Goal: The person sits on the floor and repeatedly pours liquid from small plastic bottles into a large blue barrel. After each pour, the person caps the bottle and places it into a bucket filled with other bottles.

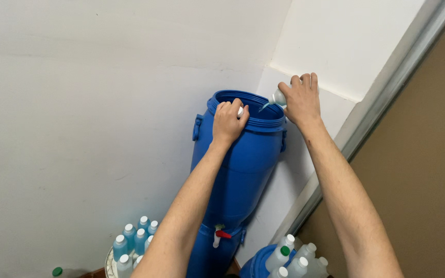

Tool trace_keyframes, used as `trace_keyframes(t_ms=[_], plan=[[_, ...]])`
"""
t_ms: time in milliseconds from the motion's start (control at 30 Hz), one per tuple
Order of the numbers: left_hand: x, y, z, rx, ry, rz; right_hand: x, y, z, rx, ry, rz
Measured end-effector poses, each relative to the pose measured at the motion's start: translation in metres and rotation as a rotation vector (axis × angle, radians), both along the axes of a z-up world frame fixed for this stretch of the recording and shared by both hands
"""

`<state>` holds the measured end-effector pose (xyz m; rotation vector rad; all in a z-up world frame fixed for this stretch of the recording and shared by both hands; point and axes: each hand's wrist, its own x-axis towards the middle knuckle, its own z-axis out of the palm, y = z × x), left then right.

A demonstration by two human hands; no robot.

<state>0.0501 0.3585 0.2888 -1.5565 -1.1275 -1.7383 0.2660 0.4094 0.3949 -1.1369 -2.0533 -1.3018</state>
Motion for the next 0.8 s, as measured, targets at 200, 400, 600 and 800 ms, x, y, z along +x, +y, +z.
trace_keyframes(t_ms=[200,400,600,800], plan=[[0.000,0.000,0.001,-0.031,0.004,-0.007,-0.001,0.002,0.003,0.017,0.008,0.014],[-0.001,0.000,0.001,-0.016,0.009,0.001,-0.006,-0.004,0.009,0.098,-0.045,0.021],[-0.001,0.002,0.002,-0.073,-0.003,-0.048,-0.008,0.002,0.024,0.196,-0.151,0.047],[-0.008,-0.027,-0.016,-0.313,-0.151,-0.407,-0.030,-0.028,0.024,0.420,-0.240,0.189]])
